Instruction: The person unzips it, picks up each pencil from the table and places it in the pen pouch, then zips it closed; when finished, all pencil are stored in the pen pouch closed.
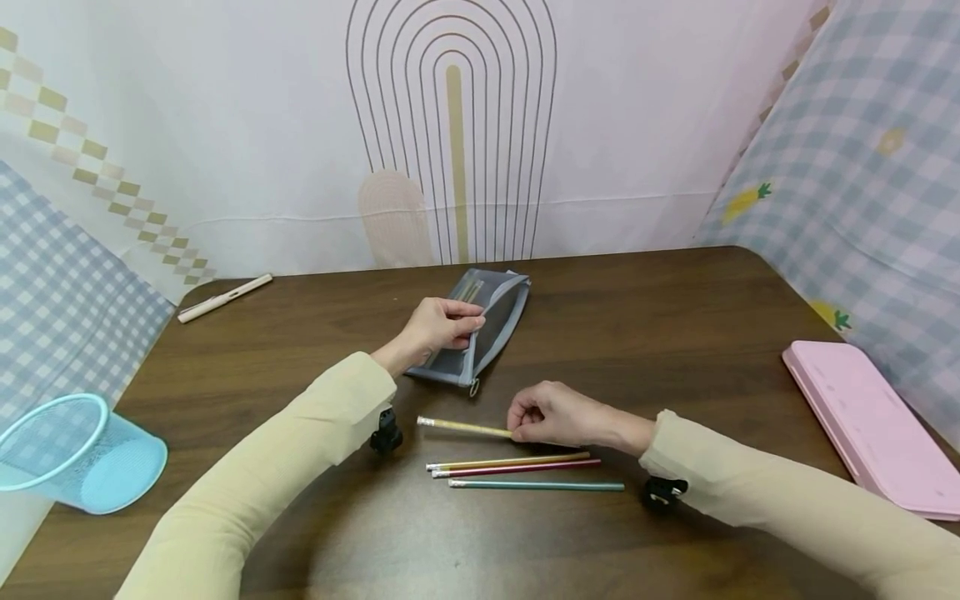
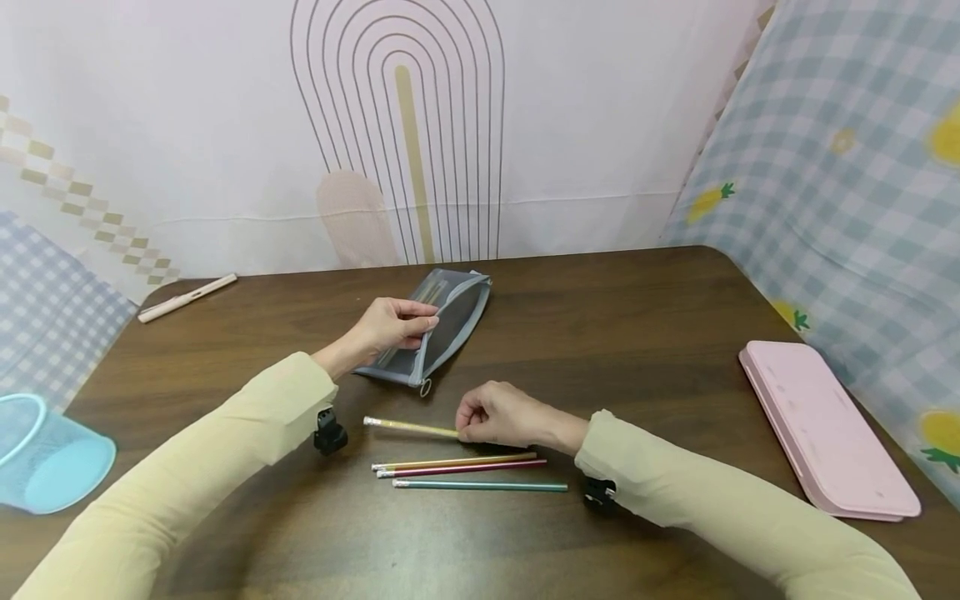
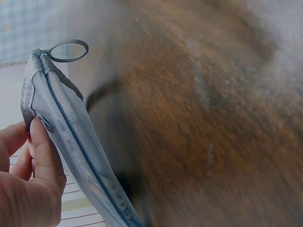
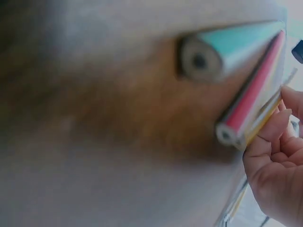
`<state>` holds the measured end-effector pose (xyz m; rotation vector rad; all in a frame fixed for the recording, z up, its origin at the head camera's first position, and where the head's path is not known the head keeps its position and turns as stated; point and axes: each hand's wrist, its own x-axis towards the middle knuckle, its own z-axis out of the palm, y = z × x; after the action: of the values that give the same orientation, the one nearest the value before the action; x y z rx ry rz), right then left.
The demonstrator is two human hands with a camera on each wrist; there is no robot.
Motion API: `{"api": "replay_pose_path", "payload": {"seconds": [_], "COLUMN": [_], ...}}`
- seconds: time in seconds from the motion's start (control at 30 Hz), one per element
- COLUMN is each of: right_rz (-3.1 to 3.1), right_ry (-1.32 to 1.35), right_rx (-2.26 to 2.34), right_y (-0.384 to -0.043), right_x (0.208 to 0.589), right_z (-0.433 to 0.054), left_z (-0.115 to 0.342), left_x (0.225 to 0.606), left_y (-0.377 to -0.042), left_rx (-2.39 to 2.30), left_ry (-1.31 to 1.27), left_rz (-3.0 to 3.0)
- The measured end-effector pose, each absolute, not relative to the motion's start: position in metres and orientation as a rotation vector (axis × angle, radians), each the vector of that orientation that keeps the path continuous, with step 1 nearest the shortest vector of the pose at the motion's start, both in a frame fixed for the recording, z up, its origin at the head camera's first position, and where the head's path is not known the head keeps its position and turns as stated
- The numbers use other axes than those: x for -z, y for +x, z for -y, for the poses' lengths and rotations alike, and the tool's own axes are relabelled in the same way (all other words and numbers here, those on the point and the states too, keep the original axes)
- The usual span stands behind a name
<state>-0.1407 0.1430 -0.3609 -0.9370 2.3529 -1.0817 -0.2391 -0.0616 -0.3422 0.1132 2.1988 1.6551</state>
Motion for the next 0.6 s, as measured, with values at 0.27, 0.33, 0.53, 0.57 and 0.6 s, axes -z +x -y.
{"api": "replay_pose_path", "payload": {"seconds": [0.27,0.33,0.53,0.57,0.6], "right_rz": [-2.332,-2.292,-2.165,-2.143,-2.119], "right_ry": [-0.745,-0.662,-0.287,-0.220,-0.156], "right_rx": [1.252,1.344,1.658,1.699,1.735], "right_y": [-0.144,-0.145,-0.155,-0.157,-0.159], "right_x": [0.352,0.352,0.354,0.354,0.354], "right_z": [-0.156,-0.156,-0.154,-0.153,-0.152], "left_z": [0.062,0.062,0.061,0.061,0.061], "left_x": [0.342,0.343,0.343,0.343,0.343], "left_y": [-0.238,-0.238,-0.239,-0.239,-0.239], "left_rx": [-1.661,-1.671,-1.667,-1.664,-1.661], "left_ry": [0.118,0.123,0.100,0.100,0.101], "left_rz": [-2.218,-2.215,-2.201,-2.200,-2.202]}}
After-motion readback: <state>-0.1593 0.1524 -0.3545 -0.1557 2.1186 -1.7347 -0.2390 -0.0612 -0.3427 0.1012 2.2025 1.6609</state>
